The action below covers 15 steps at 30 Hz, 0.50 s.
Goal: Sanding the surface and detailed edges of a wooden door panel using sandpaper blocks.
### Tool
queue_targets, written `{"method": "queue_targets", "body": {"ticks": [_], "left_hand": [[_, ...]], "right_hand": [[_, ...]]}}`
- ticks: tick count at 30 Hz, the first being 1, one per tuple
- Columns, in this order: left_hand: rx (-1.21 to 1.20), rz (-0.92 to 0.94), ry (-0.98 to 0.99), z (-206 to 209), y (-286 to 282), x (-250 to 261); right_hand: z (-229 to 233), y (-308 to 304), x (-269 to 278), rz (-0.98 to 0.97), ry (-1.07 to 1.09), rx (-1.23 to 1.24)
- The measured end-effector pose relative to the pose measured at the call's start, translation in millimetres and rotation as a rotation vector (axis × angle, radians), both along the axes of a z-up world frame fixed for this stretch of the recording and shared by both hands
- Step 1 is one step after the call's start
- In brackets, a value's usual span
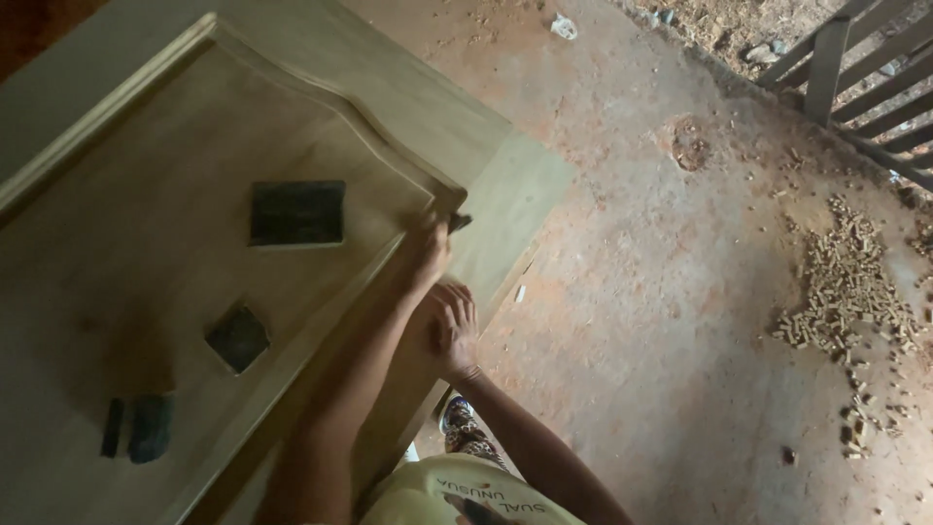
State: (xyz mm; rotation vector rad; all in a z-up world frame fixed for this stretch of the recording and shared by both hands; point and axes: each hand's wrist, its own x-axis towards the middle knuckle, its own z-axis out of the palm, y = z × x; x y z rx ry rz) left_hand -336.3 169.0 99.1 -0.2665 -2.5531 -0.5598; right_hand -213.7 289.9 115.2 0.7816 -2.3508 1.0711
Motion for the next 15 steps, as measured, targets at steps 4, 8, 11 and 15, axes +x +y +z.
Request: {"method": "queue_targets", "body": {"ticks": [4, 8, 11, 15], "left_hand": [[-0.057, 0.039, 0.028, -11, -14, 42], [-0.025, 0.037, 0.03, -25, -15, 34], [-0.007, 0.023, 0.037, -35, -6, 11], [0.031, -0.009, -0.014, -7, 12, -21]], "right_hand": [[-47, 4, -4, 0.008, -0.016, 0.007], [-9, 1, -2, 0.007, -0.017, -0.03], [1, 1, -3, 0.012, 0.001, 0.01], [38, -1, -4, 0.025, 0.029, 0.079]]}}
